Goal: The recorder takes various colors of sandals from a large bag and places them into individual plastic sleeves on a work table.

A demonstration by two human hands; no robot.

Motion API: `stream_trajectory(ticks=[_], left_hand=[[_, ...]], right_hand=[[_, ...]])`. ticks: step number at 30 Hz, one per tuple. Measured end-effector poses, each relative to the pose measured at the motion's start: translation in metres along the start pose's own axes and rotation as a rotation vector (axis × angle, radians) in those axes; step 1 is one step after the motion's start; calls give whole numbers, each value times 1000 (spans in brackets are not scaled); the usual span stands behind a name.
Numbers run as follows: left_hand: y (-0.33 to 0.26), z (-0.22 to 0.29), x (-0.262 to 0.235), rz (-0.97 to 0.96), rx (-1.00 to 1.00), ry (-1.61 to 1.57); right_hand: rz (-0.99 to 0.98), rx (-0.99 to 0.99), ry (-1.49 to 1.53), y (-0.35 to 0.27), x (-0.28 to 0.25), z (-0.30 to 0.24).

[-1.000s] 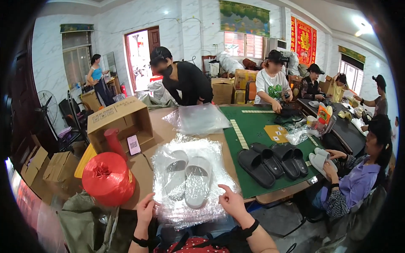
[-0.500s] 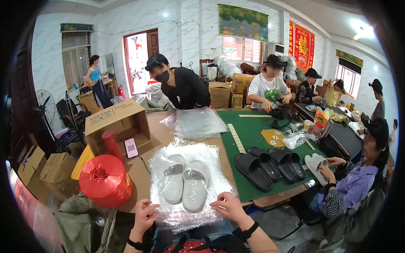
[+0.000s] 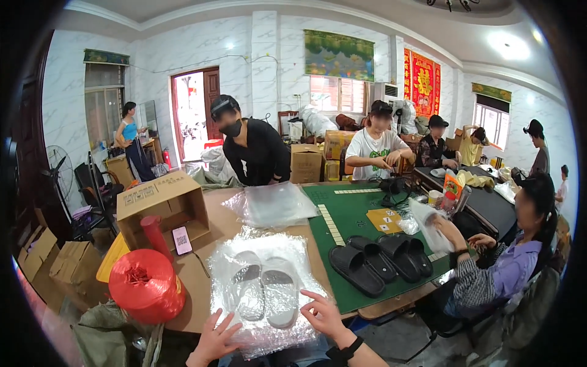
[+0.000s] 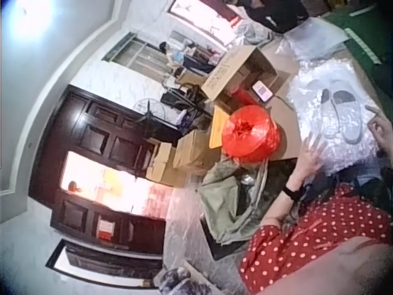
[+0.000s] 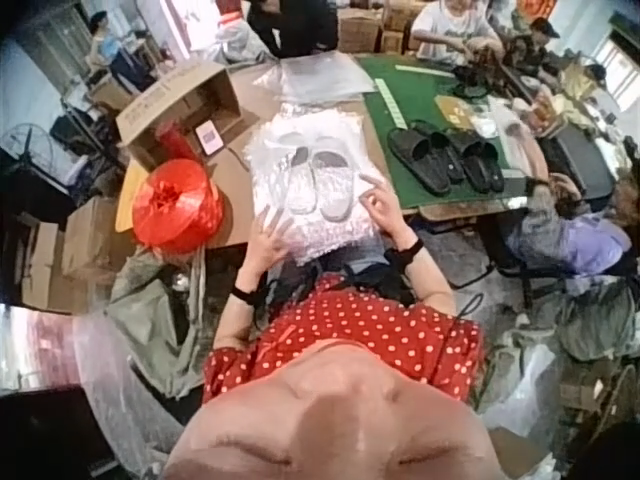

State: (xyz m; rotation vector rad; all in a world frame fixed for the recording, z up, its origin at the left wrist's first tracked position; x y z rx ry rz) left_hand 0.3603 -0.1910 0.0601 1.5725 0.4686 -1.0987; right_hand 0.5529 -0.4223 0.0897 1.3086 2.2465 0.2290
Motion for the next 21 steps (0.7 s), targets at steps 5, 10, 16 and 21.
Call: stream_trajectory(ticks=[5, 10, 16, 21], left_hand=[[-2, -1, 11, -41, 17, -94], [-1, -13, 3, 67, -99, -345], [8, -50, 4, 306, -419, -430], [-6, -82, 55, 243, -812, -695]], right_hand=[[-107, 14, 26, -2, 3, 12], [-34, 301, 249, -7, -1, 51], [134, 479, 199, -2, -1, 75], [186, 557, 102, -4, -3, 86]])
Point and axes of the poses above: each hand's wrist, its own y-axis towards the middle knuckle, its own x-axis out of the palm, z = x × y, the point moved 9 cm from there along y, towards the middle knuckle, and after that the axes turned 12 degrees about x, right-handed, at the moved point
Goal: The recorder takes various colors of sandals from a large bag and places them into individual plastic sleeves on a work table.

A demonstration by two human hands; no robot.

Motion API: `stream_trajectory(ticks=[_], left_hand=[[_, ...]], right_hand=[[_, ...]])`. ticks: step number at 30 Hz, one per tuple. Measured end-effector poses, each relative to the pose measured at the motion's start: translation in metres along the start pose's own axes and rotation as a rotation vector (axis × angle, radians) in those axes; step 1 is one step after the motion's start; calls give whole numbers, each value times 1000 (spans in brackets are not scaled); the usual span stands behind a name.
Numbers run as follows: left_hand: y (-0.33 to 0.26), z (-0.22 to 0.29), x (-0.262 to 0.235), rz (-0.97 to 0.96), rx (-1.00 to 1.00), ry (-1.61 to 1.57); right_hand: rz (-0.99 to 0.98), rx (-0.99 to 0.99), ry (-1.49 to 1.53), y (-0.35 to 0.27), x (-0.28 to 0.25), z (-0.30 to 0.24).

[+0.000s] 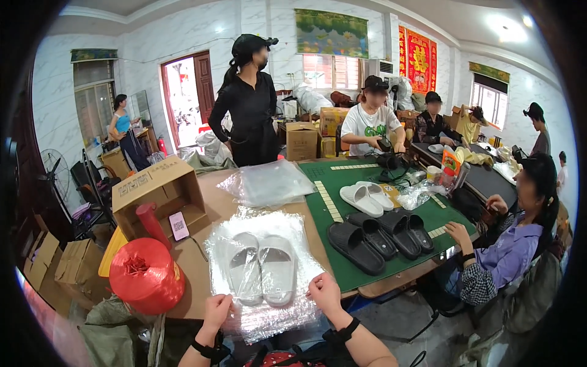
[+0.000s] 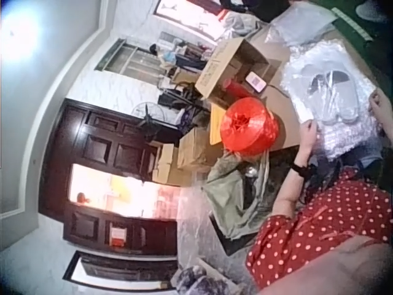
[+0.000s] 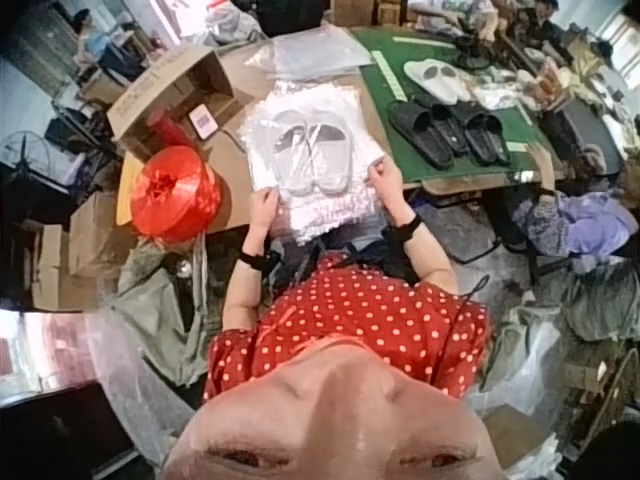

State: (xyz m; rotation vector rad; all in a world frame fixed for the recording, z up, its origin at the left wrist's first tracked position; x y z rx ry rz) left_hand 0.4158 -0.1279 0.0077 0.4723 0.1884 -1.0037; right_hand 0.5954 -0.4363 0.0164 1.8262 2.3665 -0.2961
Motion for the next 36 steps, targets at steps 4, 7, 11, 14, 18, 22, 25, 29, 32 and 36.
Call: stream_trajectory(ticks=[4, 7, 11, 14, 18, 22, 25, 29, 32, 36], left_hand=[[0, 4, -1, 34, -37, 93], [2, 9, 0, 39, -60, 151], [0, 9, -4, 55, -120, 76], [-6, 4, -9, 57, -80, -31], [-22, 90, -39, 383, 410, 569], [-28, 133, 16, 54, 725, 559], [-30, 119, 67, -246, 761, 599], [-18, 46, 72, -250, 532, 675], [-17, 54, 67, -246, 517, 644], [-12, 49, 75, -263, 528, 644]], right_hand=[[443, -541, -542, -47, -1, -81], [220, -845, -498, -74, 32, -100], [-357, -1083, -651, -101, 105, -96], [-329, -1005, -697, -76, 121, -61], [-317, -990, -743, -72, 124, -41], [-338, -978, -728, -77, 125, -44], [-372, -958, -726, -72, 124, -38], [-421, -878, -647, -60, 121, -39], [-278, -757, -617, -50, 101, -40], [-135, -614, -472, -26, 71, -25]])
Point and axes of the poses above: each hand's wrist, its own y-axis towards the middle knuckle, its own x-axis out of the palm, z = x × y, the point moved 9 cm from there along y, towards the middle knuckle, and after that the axes turned 12 degrees about x, right-handed, at the moved point
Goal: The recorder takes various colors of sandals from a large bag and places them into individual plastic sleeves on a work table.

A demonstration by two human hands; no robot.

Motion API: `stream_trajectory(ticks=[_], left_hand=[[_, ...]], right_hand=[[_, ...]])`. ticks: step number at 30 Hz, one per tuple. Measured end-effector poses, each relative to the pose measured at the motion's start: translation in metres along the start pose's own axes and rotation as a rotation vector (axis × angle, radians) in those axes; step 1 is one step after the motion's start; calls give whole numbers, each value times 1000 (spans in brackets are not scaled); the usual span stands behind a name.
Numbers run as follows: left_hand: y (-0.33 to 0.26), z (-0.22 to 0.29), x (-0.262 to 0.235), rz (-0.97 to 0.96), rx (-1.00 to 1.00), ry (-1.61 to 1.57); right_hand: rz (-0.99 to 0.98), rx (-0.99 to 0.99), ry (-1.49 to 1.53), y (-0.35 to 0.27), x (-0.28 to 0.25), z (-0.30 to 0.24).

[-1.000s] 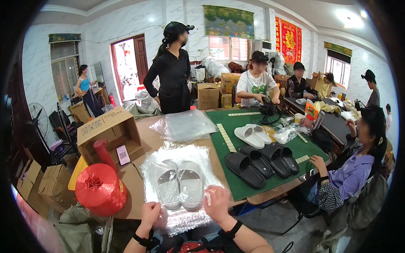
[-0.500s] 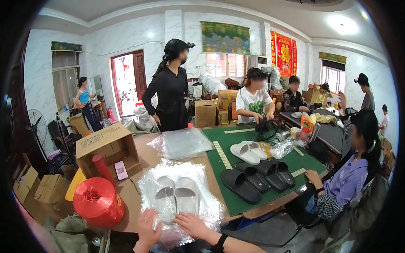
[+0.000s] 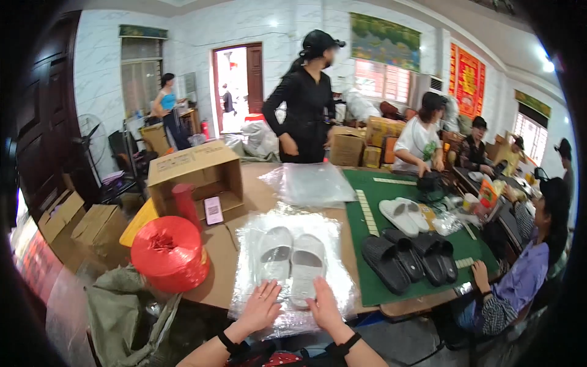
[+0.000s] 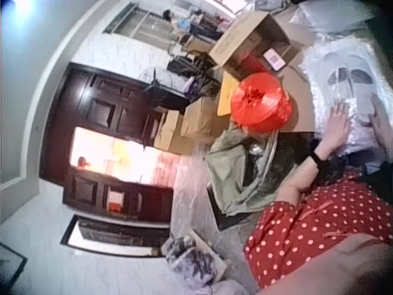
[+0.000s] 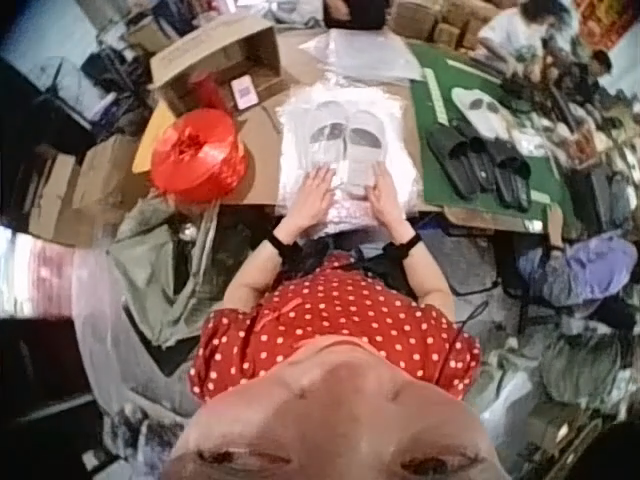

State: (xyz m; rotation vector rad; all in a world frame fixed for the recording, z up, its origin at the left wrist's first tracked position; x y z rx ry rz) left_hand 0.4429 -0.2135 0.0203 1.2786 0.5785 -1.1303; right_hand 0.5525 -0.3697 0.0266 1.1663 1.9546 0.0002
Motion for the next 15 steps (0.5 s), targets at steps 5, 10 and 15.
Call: stream_trajectory(ticks=[5, 10, 15], left_hand=[[-16, -20, -2, 169, -101, -127], [-22, -24, -6, 269, -225, -97], [-26, -40, 1, 244, -380, -100]], right_hand=[[157, 39, -229, -3, -20, -29], [176, 123, -227, -2, -22, -23], [89, 234, -183, 4, -24, -11]])
Point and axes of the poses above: each hand's wrist, its own y-axis towards the middle knuckle, its own x-axis out of the palm, z = x × y, the point moved 9 cm from there along y, towards the middle knuckle, and after that the axes turned 12 degrees about x, right-handed, at the moved point
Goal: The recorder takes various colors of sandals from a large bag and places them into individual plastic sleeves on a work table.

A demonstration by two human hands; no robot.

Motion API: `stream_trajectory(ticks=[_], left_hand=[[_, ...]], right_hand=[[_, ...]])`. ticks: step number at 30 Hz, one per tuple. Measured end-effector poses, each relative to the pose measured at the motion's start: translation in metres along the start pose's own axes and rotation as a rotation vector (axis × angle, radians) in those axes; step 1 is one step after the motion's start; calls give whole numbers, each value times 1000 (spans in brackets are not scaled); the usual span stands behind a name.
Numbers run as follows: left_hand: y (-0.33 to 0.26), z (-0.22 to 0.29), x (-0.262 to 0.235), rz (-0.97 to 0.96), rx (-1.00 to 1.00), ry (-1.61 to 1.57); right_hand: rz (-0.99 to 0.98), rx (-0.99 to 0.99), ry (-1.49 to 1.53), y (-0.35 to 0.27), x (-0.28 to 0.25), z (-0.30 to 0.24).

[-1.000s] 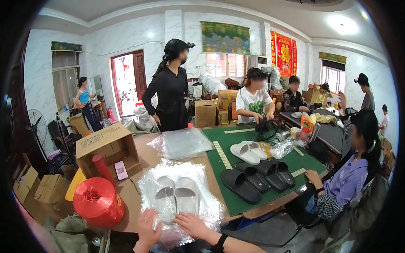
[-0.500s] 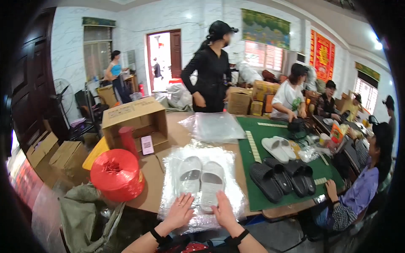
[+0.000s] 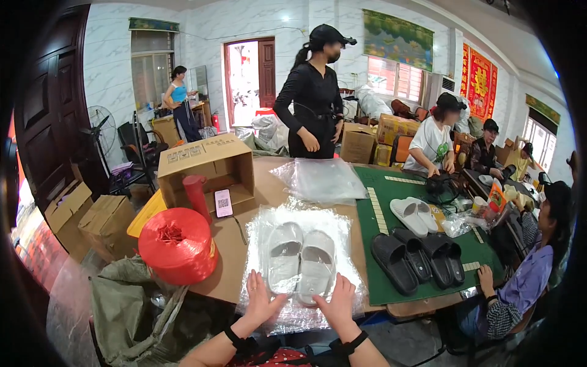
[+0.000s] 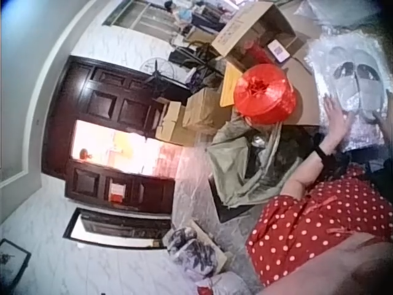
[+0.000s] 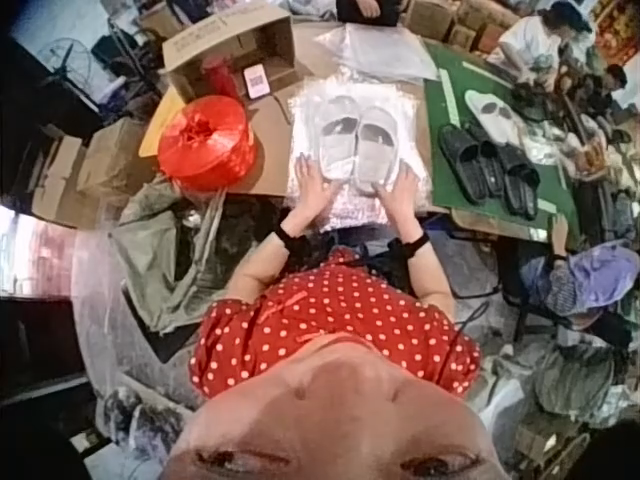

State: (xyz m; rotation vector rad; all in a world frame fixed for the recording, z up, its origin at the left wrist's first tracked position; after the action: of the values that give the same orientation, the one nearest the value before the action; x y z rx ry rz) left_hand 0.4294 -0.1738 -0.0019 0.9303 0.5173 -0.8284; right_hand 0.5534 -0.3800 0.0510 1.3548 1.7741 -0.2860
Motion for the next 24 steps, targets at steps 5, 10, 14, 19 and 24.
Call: stream_trajectory(ticks=[5, 10, 14, 19, 24], left_hand=[[1, -3, -1, -14, -53, -70], [0, -25, 7, -25, -138, -74], [3, -26, 11, -67, -140, -56], [3, -19, 6, -72, -102, -56], [1, -15, 1, -76, -77, -87]], right_hand=[[-11, 55, -75, 9, 10, 12], [-104, 88, -169, 21, 19, 11], [-245, 112, -200, 35, 24, 14], [-243, 65, -57, 32, 18, -2], [-169, 29, 129, 24, 10, -9]])
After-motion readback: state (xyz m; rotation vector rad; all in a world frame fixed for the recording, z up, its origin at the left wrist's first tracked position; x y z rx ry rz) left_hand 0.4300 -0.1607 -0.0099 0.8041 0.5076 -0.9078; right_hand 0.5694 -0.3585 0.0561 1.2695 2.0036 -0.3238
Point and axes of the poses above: each hand's wrist, its own y-axis towards the middle knuckle, its own x-axis out of the palm, z = x × y, the point moved 9 cm from there along y, towards the middle knuckle, and after that the axes turned 12 degrees about x, right-handed, at the moved point
